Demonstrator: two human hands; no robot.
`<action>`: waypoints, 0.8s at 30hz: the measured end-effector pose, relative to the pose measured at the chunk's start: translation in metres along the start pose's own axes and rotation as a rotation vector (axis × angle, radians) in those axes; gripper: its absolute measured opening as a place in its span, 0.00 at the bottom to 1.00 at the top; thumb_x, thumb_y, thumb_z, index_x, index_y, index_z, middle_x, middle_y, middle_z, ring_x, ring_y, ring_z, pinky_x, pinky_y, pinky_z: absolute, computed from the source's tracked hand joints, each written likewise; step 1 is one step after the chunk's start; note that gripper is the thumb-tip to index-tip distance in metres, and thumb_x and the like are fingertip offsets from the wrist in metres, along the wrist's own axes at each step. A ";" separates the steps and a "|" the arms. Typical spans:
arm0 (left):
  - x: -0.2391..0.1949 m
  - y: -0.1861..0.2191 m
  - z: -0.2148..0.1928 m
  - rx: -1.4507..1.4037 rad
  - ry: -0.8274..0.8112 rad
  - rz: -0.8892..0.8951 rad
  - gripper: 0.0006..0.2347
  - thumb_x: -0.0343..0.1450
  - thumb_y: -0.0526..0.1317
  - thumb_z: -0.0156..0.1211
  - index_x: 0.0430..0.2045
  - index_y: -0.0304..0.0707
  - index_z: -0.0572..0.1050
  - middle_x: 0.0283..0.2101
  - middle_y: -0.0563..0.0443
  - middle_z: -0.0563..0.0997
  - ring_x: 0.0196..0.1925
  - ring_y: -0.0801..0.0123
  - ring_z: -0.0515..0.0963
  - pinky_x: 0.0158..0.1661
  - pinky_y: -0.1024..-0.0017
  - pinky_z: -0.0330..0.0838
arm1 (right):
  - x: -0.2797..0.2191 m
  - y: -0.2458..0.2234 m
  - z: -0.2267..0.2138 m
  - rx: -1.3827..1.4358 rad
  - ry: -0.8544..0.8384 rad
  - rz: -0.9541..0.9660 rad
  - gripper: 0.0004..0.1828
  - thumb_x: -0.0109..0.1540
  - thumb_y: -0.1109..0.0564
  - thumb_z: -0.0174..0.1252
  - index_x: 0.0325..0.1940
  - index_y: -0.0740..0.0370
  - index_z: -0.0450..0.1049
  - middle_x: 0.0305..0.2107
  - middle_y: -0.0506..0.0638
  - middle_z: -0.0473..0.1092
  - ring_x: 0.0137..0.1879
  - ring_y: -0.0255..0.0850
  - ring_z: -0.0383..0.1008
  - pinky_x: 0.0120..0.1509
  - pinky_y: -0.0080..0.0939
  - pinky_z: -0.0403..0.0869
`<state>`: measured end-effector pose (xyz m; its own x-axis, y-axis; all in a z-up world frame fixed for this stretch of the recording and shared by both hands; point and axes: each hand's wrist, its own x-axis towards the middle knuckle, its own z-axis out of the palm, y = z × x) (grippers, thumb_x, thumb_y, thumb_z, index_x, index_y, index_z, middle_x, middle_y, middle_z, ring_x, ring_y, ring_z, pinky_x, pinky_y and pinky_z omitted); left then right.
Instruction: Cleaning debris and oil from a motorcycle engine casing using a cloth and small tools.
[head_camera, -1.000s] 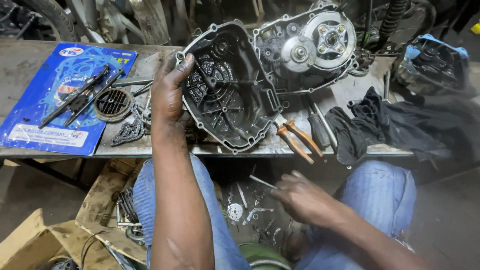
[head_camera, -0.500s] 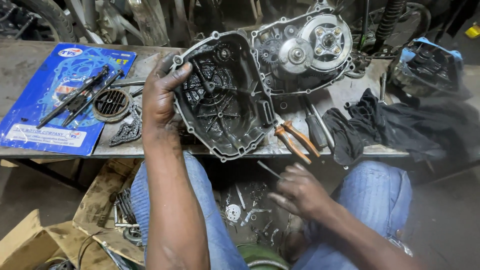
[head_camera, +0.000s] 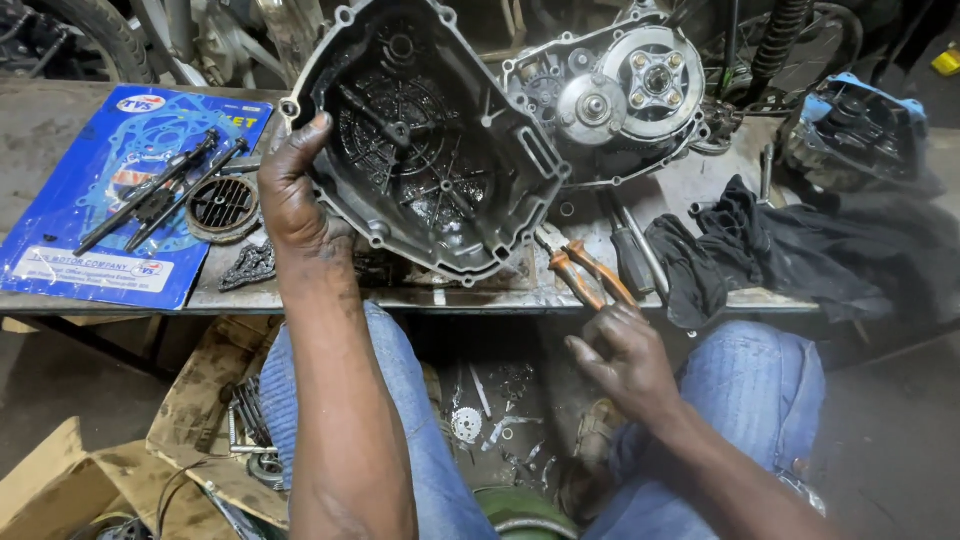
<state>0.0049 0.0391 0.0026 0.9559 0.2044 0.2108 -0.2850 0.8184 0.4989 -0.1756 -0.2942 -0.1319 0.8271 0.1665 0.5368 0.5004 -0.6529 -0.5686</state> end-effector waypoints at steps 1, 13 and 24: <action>-0.002 -0.002 0.002 -0.002 0.000 0.000 0.17 0.63 0.29 0.70 0.46 0.35 0.80 0.43 0.38 0.85 0.45 0.51 0.87 0.51 0.56 0.83 | 0.002 -0.010 -0.003 -0.002 0.000 -0.001 0.12 0.58 0.53 0.70 0.24 0.55 0.75 0.19 0.50 0.72 0.30 0.52 0.74 0.39 0.50 0.73; 0.004 0.000 -0.007 -0.002 0.055 0.155 0.14 0.61 0.29 0.68 0.40 0.38 0.82 0.39 0.41 0.85 0.44 0.57 0.85 0.51 0.61 0.79 | 0.053 -0.024 -0.049 -0.165 0.165 0.236 0.03 0.63 0.58 0.67 0.37 0.59 0.80 0.26 0.57 0.75 0.37 0.55 0.76 0.46 0.53 0.71; -0.001 -0.002 0.002 -0.057 0.076 0.044 0.20 0.61 0.26 0.62 0.49 0.27 0.73 0.41 0.40 0.82 0.43 0.53 0.83 0.46 0.63 0.79 | 0.138 0.076 -0.104 0.020 0.242 0.951 0.23 0.64 0.65 0.54 0.63 0.55 0.63 0.38 0.56 0.70 0.35 0.40 0.69 0.31 0.39 0.67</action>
<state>0.0042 0.0366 0.0030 0.9459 0.2788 0.1662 -0.3242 0.8367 0.4415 -0.0505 -0.3979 -0.0361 0.8138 -0.5798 -0.0387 -0.3415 -0.4233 -0.8391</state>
